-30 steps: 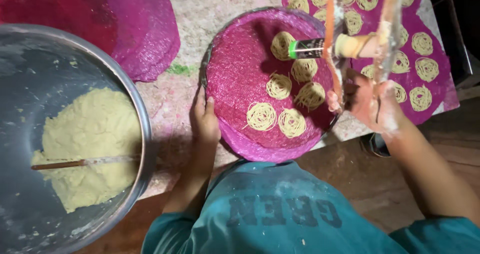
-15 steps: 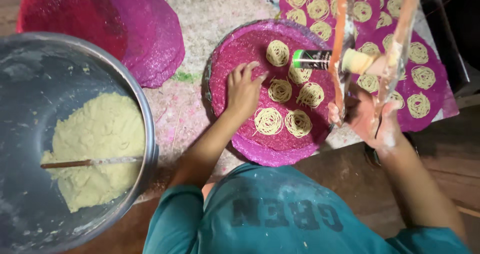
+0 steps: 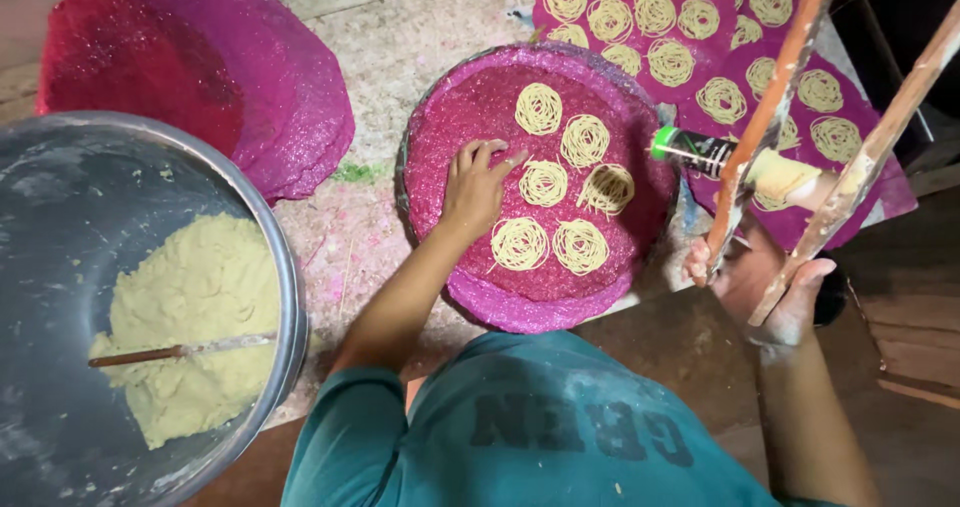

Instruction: The person uses a manual dough extruder to press dough into spiral shapes on purple trays. They repeatedly load dough into the extruder, push the plunger, and arrange the formed spirals on the trays.

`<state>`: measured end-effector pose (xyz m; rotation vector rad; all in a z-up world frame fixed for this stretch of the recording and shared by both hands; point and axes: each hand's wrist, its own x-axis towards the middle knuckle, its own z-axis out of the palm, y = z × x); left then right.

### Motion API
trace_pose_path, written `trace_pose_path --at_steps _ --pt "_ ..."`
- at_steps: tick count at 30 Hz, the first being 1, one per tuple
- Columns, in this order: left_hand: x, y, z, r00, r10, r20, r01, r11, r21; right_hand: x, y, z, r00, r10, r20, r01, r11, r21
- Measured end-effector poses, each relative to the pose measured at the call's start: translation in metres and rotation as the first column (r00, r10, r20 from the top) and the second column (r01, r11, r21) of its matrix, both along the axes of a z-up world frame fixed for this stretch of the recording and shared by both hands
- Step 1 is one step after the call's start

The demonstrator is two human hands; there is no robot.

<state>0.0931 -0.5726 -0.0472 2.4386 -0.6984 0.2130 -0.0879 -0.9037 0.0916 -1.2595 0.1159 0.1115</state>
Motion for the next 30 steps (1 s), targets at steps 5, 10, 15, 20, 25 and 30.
trace_pose_path --at_steps 5,10,15,20,25,30 --pt "-0.001 0.000 0.013 0.998 0.061 -0.033 -0.060 0.998 0.030 0.004 -0.009 -0.018 1.000 0.008 0.023 -0.009 0.998 0.062" --pt "-0.013 0.033 0.015 0.907 0.406 0.108 -0.413 0.909 0.050 0.003 -0.011 -0.023 1.000 0.008 0.030 -0.011 0.997 0.076" --pt "-0.023 0.107 -0.020 0.561 0.433 -0.705 -0.756 0.616 -0.223 0.005 -0.005 -0.031 0.997 -0.018 0.075 0.010 0.994 0.107" --pt "-0.071 0.127 -0.083 0.370 -0.467 -0.803 -0.807 0.267 -0.527 0.009 0.000 -0.045 0.997 -0.033 0.065 0.025 0.993 0.116" --pt "-0.085 0.115 -0.120 0.439 -0.739 -0.511 -0.765 -0.008 -0.644 0.018 0.003 -0.050 0.996 -0.052 0.073 0.040 0.986 0.159" --pt "-0.061 0.099 -0.134 0.405 -0.799 -0.443 -0.769 -0.035 -0.639 0.023 0.006 -0.051 0.996 -0.033 0.081 0.022 0.990 0.139"
